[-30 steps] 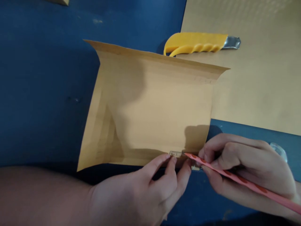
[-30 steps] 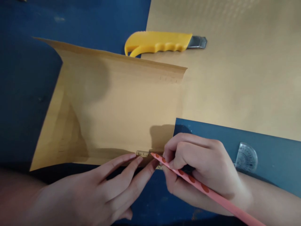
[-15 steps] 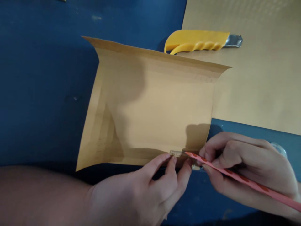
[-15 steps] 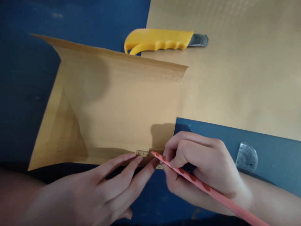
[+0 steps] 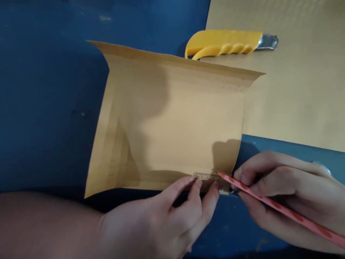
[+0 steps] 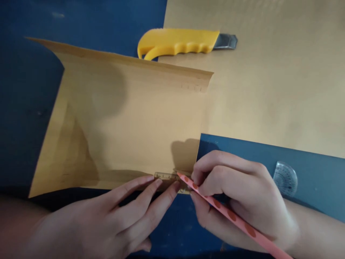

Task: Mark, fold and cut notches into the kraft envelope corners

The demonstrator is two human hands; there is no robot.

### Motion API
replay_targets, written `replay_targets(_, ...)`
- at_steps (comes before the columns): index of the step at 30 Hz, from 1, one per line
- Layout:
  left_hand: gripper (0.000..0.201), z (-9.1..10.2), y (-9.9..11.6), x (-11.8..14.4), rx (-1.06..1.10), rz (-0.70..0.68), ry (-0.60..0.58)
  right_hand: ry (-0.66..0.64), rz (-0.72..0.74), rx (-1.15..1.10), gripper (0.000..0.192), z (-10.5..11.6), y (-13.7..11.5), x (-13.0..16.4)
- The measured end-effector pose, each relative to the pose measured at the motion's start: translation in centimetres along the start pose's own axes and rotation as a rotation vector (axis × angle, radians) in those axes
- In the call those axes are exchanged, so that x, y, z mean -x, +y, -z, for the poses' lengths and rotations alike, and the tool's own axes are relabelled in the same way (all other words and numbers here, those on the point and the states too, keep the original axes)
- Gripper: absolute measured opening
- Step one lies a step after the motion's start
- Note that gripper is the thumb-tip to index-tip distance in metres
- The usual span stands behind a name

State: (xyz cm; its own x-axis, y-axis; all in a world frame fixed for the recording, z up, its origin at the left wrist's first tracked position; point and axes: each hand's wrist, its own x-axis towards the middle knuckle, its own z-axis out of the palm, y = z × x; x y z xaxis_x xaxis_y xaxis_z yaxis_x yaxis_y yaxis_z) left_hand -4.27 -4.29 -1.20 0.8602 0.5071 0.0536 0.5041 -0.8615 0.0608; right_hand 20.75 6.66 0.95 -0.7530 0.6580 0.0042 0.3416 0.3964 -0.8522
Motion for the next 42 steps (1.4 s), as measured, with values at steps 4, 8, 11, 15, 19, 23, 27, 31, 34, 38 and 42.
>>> replay_targets(4, 0.051, 0.22, -0.10, 0.00, 0.002, -0.002, 0.006, 0.001, -0.019, -0.002, 0.026, -0.27, 0.01, 0.04)
replay_targets(8, 0.051, 0.36, -0.12, 0.00, 0.005, -0.003, -0.010, -0.007, -0.036, -0.008, 0.027, -0.28, 0.03, 0.00)
replay_targets(11, 0.049, 0.34, -0.04, 0.10, 0.011, -0.009, -0.007, 0.006, -0.045, 0.003, 0.026, -0.27, 0.02, 0.01)
replay_targets(15, 0.050, 0.30, -0.02, 0.16, 0.025, -0.019, -0.004, 0.011, -0.052, 0.001, 0.026, -0.24, -0.07, -0.05)
replay_targets(19, 0.052, 0.33, -0.19, 0.06, 0.021, -0.023, -0.016, 0.012, -0.059, -0.011, 0.025, -0.20, -0.04, -0.07)
replay_targets(23, 0.050, 0.26, -0.26, 0.03, 0.029, -0.030, 0.004, 0.005, -0.046, -0.007, 0.026, -0.32, 0.06, -0.08)
replay_targets(27, 0.052, 0.37, -0.15, 0.13, 0.016, -0.017, -0.009, 0.021, -0.057, 0.000, 0.024, -0.43, 0.06, -0.23)
replay_targets(31, 0.055, 0.45, -0.11, 0.24, 0.014, -0.018, -0.015, -0.004, -0.030, -0.005, 0.024, -0.28, 0.02, -0.36)
replay_targets(34, 0.052, 0.29, -0.14, 0.21, 0.034, -0.020, -0.004, -0.013, -0.024, -0.005, 0.026, -0.16, 0.03, -0.27)
replay_targets(38, 0.049, 0.14, -0.18, 0.10, 0.033, -0.025, 0.012, 0.002, -0.035, 0.004, 0.025, -0.18, 0.02, -0.20)
replay_targets(42, 0.048, 0.20, -0.22, 0.14, 0.035, -0.023, 0.023, 0.004, -0.038, 0.008, 0.024, -0.24, -0.05, -0.44)
